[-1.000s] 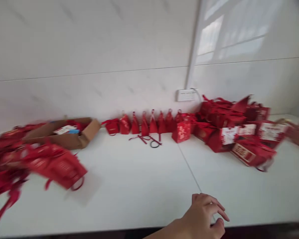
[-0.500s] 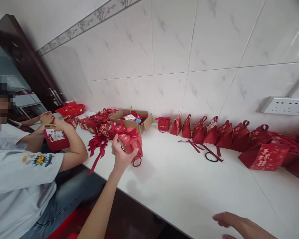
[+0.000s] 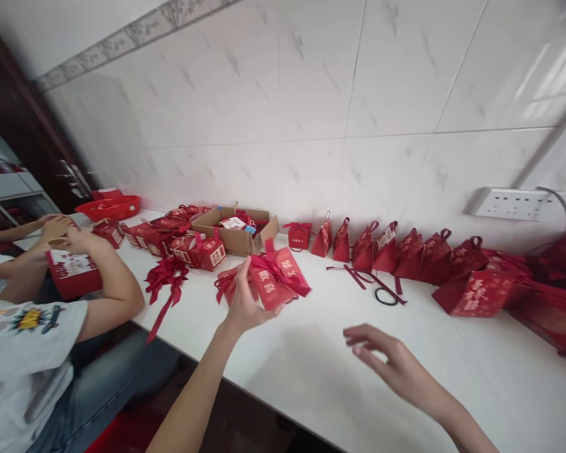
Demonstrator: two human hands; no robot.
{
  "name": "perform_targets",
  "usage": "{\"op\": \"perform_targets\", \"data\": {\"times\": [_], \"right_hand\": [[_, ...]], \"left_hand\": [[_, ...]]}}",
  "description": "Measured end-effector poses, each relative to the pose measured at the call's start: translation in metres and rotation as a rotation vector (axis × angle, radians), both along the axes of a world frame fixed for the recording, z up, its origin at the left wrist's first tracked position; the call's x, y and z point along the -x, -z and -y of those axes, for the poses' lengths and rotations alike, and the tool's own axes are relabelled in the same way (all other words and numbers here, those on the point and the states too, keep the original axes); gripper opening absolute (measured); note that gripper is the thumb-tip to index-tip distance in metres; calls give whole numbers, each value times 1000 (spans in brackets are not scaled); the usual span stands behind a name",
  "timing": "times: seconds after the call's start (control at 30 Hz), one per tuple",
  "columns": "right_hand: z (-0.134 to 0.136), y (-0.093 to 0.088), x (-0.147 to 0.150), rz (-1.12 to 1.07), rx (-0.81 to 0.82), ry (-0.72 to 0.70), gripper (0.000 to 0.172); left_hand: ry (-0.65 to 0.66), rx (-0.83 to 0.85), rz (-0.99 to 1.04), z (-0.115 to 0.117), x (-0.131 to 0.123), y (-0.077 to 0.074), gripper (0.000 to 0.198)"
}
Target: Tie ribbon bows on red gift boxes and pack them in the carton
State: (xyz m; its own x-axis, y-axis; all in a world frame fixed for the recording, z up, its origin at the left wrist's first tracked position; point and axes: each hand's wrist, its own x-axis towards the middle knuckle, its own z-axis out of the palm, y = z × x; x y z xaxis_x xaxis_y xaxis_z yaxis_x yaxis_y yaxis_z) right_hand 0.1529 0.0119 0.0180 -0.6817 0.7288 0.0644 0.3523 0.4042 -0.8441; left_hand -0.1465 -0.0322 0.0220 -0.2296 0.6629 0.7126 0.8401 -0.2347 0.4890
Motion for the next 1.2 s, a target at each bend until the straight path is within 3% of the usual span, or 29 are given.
{"op": "perform_targets", "data": {"times": [0.07,0.17,0.27,0.33,0.4,0.5,0.63,0.83,1.03,1.2], "right_hand": [[-11,-1,-6,-95,5,163,37],[-19,7,-16,-222,35,361,42],[-14,22,-26,-242,86,453,43],[-8,32,-31,-208,84,491,42],[-4,40,-36,-166,79,542,43],[-8,46,-41,-134,150,581,50],[-17,44,-37,-145,239,490,49],[-3,36,-31,-184,334,434,37],[23,34,-39,-177,411,385,38],[29,32,-40,-192,461,327,39]], "left_hand": [[325,146,52,-3,-26,4,119],[767,533,134,-10,-56,13,114],[965,813,197,-20,-72,33,88],[893,845,299,-24,-78,50,68],[672,776,446,-21,-85,63,49],[421,580,548,-7,-105,66,37],[517,518,499,9,-135,52,64],[504,578,591,-4,-137,44,24],[425,438,470,2,-129,34,30],[347,547,290,17,-137,26,20]]}}
